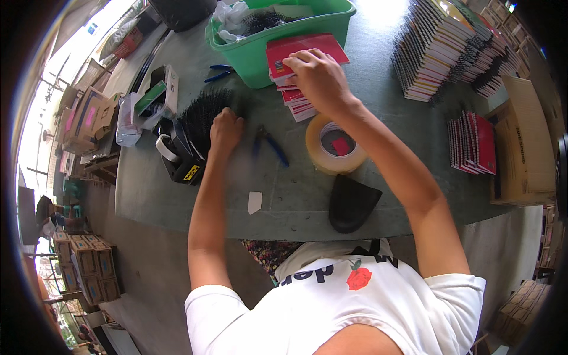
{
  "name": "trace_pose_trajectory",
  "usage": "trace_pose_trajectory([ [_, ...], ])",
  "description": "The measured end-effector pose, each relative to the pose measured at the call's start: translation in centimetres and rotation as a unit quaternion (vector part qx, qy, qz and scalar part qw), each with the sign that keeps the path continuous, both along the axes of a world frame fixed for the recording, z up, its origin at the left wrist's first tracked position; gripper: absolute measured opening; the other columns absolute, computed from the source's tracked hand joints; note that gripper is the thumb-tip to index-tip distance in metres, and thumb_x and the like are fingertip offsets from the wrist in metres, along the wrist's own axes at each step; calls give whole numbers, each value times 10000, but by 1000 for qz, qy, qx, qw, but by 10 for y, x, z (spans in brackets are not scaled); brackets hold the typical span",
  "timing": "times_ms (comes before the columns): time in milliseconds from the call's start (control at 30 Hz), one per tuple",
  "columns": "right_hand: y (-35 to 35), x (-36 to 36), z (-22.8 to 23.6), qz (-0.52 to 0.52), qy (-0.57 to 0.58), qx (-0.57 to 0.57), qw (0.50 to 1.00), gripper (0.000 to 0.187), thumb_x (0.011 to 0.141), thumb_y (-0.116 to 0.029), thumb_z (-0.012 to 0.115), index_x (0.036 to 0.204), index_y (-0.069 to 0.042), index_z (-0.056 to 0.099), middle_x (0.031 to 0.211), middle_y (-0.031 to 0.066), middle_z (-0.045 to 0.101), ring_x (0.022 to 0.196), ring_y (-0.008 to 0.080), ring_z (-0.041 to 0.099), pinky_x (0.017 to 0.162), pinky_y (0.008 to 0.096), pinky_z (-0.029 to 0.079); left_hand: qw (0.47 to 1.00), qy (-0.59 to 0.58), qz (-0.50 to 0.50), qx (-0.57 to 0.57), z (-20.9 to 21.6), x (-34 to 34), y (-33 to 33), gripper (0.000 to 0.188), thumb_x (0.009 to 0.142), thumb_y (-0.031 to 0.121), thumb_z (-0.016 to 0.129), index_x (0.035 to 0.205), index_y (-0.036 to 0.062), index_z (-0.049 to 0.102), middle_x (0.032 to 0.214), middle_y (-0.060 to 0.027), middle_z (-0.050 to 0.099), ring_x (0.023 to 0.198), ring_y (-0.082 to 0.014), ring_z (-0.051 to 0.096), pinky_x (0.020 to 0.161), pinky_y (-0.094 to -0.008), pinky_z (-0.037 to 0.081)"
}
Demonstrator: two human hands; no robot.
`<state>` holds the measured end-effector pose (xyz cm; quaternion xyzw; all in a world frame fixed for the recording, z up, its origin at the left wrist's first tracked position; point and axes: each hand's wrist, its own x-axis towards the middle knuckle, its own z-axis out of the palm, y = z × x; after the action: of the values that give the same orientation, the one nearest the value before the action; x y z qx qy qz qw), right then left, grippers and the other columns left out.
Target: The person is assembling notebooks by aligning spiral wires with paper stacks and using a wire crimper to secure the ends. The finished notebooks are then placed onto a stack on the work table.
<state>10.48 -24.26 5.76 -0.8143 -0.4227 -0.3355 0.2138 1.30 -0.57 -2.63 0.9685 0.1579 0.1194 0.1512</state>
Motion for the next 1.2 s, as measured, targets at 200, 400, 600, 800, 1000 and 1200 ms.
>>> trace_pose_trajectory([
  [200,-18,9,13,81,76,77,991,247,768,-44,577,1007,-49,638,901,121,668,813,299,646,724,373,520,979,-186,-8,-86,48,-5,-12,295,792,153,629,1006,-25,533,744,-181,613,695,-310,614,657,-350,489],
  [400,-54,-52,32,245,375,505,737,208,850,-49,591,1056,-22,586,957,127,649,827,225,638,723,266,490,760,-119,-122,-627,96,-12,-104,210,846,102,632,1012,-11,572,728,-25,616,597,-72,542,456,-187,346],
  [600,-101,-59,-1,54,120,337,932,329,851,-131,610,1154,-32,530,1078,129,620,950,262,617,838,331,470,875,-79,-240,-412,66,-12,-120,149,829,100,665,930,-5,635,705,-32,598,600,-73,526,481,-225,394],
  [800,-75,-57,-20,14,143,32,989,209,737,-149,666,927,-62,647,904,54,674,881,252,630,821,378,458,914,-65,-198,-347,63,-22,-136,215,867,143,623,1021,-6,641,787,-93,644,659,-117,571,628,-282,465],
  [1000,-64,-58,-14,-20,228,2,973,142,745,-162,658,864,-86,665,780,113,671,766,260,651,729,382,471,899,-82,-124,-411,77,-43,-124,156,864,107,623,979,3,642,755,-51,631,644,-72,531,565,-235,420],
  [1200,-64,-59,-14,-7,257,-3,966,166,766,-168,650,910,-89,677,758,118,670,712,264,652,692,384,480,934,-170,-187,-253,69,-44,-139,161,867,99,613,983,-9,642,790,-86,657,720,-82,607,658,-227,473],
])
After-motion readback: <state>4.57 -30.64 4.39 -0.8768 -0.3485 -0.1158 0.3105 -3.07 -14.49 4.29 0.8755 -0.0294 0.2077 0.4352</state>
